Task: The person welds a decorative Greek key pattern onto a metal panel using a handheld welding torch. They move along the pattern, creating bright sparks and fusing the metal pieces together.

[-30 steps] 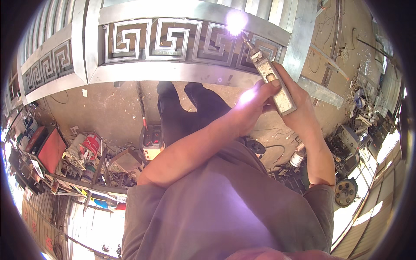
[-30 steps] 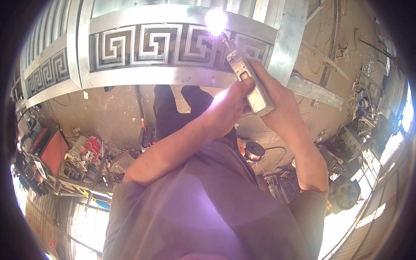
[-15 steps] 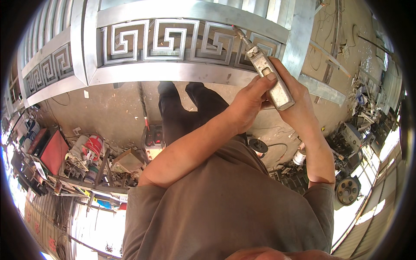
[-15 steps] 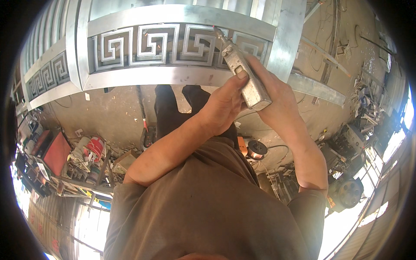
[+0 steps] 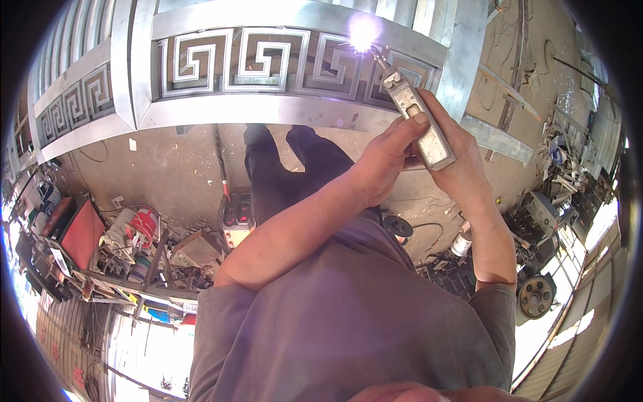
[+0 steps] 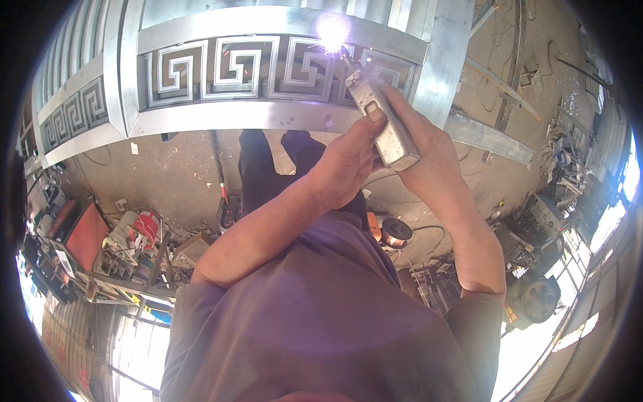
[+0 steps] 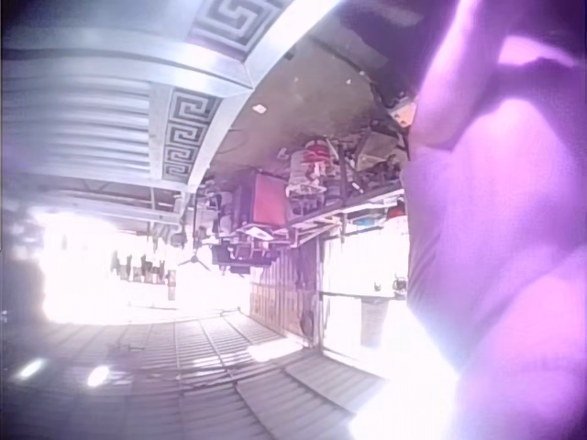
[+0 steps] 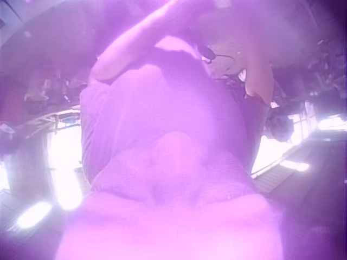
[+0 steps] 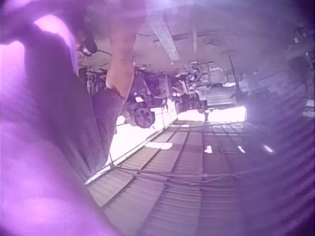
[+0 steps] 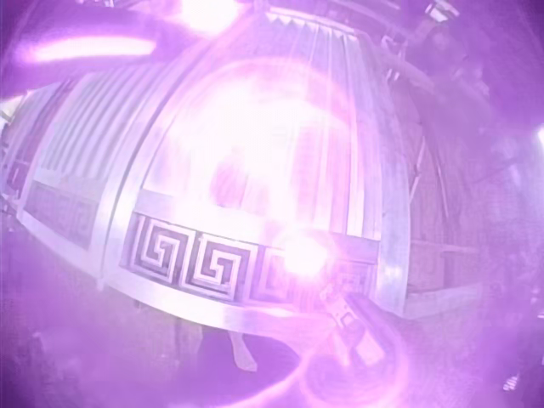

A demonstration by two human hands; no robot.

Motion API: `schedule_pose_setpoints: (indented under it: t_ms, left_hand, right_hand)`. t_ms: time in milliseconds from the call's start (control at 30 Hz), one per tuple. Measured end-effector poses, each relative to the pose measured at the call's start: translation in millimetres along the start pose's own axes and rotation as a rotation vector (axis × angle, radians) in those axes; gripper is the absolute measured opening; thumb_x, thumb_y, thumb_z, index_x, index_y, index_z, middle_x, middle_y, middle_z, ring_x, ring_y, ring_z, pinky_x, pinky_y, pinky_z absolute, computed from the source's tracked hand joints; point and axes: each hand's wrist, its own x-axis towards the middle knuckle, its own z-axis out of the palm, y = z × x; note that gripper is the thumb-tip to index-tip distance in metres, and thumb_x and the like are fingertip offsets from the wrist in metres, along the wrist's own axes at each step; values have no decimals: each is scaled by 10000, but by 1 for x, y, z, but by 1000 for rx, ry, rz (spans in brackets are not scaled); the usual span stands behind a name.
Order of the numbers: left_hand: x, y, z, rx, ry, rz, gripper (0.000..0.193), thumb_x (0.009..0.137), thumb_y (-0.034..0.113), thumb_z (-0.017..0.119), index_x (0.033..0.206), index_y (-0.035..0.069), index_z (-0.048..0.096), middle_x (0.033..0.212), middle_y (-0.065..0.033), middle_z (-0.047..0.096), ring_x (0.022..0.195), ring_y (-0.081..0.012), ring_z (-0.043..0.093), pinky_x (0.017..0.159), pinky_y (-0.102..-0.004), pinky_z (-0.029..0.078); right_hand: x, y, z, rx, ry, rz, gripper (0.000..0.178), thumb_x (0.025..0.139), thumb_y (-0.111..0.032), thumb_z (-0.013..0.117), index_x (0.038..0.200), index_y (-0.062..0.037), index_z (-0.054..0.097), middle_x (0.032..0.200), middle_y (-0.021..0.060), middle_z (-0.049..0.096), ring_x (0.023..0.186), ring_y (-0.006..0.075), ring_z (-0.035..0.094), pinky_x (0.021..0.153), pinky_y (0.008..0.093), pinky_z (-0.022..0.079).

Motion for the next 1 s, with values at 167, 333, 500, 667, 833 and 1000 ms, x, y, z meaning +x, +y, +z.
schedule_pose_setpoints:
  t_ms: [167,333,500,667,833,1000]
  left_hand:
    - [-4,-3,1,10,32,-34,616,1132,503,466,1555,54,467,1500,-90,575,1403,-223,533,1233,-463,353]
    - [-1,-1,1,-6,36,-4,574,1135,489,464,1523,67,500,1460,-74,603,1374,-218,554,1219,-464,373]
    - [0,1,0,5,41,-9,565,1132,499,471,1512,83,511,1447,-61,608,1362,-204,557,1197,-448,385]
    - [1,2,0,12,39,-10,615,1125,533,474,1537,76,488,1475,-69,593,1387,-207,538,1208,-445,367]
    - [-1,2,-2,26,32,-20,675,1117,568,468,1549,49,468,1497,-93,579,1396,-223,532,1212,-452,361]
    - [-3,3,0,28,23,-17,670,1119,560,468,1550,47,464,1497,-97,579,1397,-225,532,1207,-458,365]
  right_hand:
    - [-7,-4,-3,69,-24,1,716,960,-156,736,1620,-193,459,1362,252,690,1262,469,665,999,497,579]
    - [-4,-4,-3,86,-18,-1,678,961,-115,721,1594,-169,484,1343,261,694,1246,478,662,998,500,576]
    - [1,-4,0,86,3,-9,663,967,-119,719,1586,-176,489,1329,255,700,1235,482,661,978,499,579]
    - [1,-4,-2,100,-3,1,675,961,-119,729,1587,-181,486,1299,254,711,1208,484,670,960,504,587]
    - [0,-3,3,85,23,-24,682,958,-116,734,1589,-183,485,1295,254,712,1203,481,673,958,508,589]
    - [-1,-4,4,82,34,-34,673,969,-128,731,1592,-191,485,1307,255,711,1214,478,673,968,503,592]
